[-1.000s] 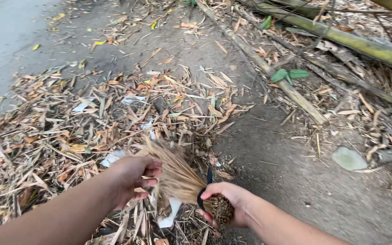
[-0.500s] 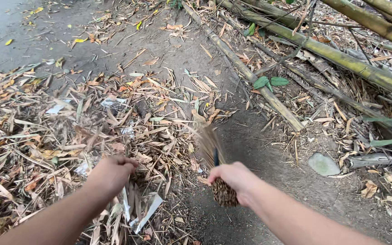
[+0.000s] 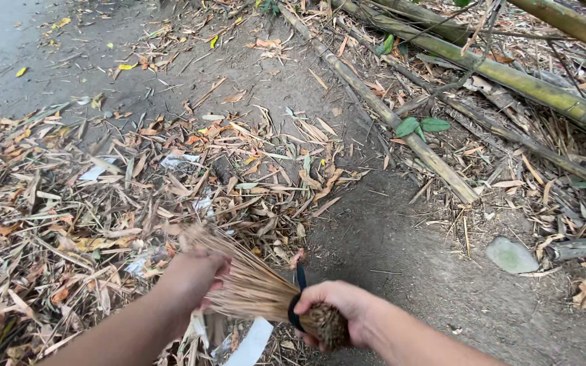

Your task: The person sweeps dry leaves and debris into a pile on the ground using a handheld whisk broom.

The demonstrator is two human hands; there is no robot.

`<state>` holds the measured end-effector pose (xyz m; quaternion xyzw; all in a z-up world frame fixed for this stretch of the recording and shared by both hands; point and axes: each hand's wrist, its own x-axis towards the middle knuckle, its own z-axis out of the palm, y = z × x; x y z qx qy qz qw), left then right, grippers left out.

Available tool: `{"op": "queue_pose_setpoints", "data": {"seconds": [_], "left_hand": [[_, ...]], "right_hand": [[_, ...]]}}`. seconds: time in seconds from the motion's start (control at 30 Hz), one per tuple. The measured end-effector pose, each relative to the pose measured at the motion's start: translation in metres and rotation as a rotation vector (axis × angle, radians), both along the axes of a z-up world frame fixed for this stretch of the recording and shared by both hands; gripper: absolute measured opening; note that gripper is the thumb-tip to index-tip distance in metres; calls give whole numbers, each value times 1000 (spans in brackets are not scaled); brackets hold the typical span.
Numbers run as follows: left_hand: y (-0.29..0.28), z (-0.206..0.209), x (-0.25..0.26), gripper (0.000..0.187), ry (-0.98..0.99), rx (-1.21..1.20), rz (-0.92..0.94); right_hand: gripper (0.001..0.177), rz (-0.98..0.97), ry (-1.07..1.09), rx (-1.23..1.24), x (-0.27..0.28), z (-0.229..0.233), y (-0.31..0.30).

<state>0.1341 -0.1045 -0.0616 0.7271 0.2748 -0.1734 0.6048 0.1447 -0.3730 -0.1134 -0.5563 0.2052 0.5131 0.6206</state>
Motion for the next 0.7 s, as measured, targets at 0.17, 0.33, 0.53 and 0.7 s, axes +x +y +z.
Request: {"op": "queue_pose_setpoints", "data": {"seconds": [0.17, 0.33, 0.53, 0.7], "left_hand": [[13, 20, 27, 24, 36, 66, 27], [13, 20, 32, 23, 50, 27, 25], [24, 16, 22, 22, 118, 16, 49], [40, 14, 25, 23, 162, 38, 91]], "right_hand": [[38, -50, -189, -96, 8, 67, 2], [30, -266, -331, -234, 26, 55, -12], [24, -362, -91, -432, 31, 3, -10], [21, -73, -48, -277, 20, -26, 17]]}}
